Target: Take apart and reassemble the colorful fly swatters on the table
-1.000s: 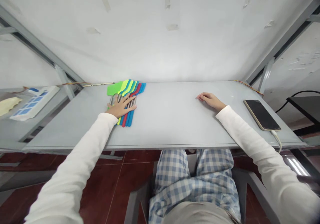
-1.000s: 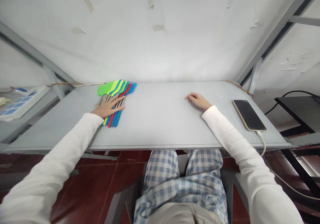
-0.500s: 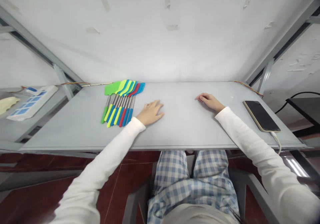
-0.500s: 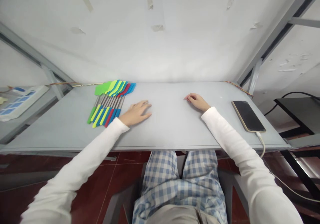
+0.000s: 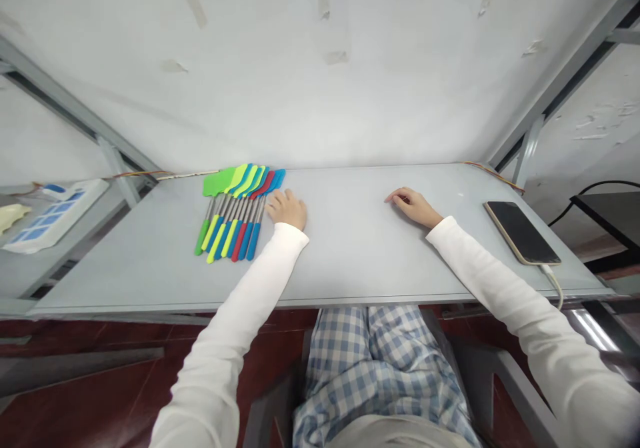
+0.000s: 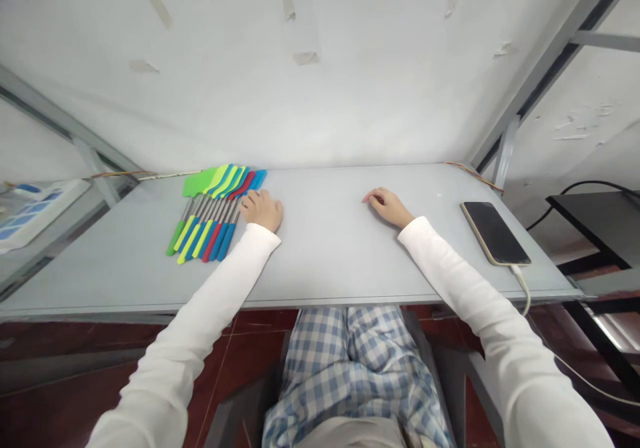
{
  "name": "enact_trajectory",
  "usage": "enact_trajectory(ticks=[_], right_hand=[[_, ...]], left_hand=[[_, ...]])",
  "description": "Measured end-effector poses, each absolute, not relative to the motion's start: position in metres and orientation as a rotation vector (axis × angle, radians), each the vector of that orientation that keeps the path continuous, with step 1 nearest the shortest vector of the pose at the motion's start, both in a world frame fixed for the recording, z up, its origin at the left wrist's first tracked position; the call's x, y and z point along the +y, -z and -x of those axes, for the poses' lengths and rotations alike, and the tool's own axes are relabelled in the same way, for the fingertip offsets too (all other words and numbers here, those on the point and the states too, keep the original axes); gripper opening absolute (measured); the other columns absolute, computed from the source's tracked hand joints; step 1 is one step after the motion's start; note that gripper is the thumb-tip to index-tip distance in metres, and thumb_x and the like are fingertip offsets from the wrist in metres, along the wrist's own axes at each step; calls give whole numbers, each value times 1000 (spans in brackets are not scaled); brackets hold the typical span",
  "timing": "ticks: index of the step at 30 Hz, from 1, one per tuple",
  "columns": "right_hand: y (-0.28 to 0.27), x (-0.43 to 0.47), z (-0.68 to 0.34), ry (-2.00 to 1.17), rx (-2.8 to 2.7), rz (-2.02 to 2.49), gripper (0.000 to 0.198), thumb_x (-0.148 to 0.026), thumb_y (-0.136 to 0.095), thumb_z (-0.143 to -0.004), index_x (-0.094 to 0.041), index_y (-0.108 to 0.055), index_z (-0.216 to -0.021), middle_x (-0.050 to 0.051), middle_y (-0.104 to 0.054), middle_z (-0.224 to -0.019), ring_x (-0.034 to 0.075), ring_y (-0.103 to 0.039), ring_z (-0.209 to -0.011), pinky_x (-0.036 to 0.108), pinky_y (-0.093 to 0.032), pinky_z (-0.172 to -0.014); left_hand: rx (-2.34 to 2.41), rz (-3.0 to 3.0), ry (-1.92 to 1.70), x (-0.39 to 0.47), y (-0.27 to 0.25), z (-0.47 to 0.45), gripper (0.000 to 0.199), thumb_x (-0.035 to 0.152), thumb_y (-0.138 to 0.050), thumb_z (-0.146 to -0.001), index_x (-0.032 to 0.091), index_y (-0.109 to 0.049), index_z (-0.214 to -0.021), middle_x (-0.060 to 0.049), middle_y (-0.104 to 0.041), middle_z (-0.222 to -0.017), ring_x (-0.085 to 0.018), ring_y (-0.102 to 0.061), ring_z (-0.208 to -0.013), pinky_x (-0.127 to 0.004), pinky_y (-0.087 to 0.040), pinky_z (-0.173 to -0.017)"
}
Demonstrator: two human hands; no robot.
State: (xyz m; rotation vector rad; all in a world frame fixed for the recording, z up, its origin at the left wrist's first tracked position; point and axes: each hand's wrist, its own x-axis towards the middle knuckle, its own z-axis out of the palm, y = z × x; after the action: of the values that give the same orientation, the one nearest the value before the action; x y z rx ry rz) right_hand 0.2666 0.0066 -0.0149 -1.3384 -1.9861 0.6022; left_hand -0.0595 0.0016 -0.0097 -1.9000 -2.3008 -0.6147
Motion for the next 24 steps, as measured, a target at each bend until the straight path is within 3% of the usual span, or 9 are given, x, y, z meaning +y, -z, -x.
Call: enact_trajectory(ticks=[7,14,24], right_hand=[[14,7,-266,-593,-2029,1342,29,-31,-44,-89,-19,-70,-94,7,-61,-97,18,-56,-84,33,-44,-84],[15,7,-267,-586,-2048,1346,30,-29,-44,-89,-18,-71,-95,8,-59,-94,17,-54,-78,34,-44,-84],[14,8,-266,-584,-2064,1338,30,-29,-44,-89,-17,-71,-94,8,-57,-92,17,-53,-77,34,-44,-84]], left_hand=[[-2552,1713,738,2,0,82,46,23,-21,-92,10,-49,-127,-29,-57,-119,-42,-46,-123,-72,-28,-94],[-2492,1727,648,4,-1,76,51,11,-18,-86,-2,-53,-120,-36,-45,-131,-43,-43,-124,-65,-32,-95],[-2497,1778,455,13,-4,96,47,8,-22,-87,-5,-46,-125,-33,-51,-125,-36,-49,-121,-46,-43,-95]])
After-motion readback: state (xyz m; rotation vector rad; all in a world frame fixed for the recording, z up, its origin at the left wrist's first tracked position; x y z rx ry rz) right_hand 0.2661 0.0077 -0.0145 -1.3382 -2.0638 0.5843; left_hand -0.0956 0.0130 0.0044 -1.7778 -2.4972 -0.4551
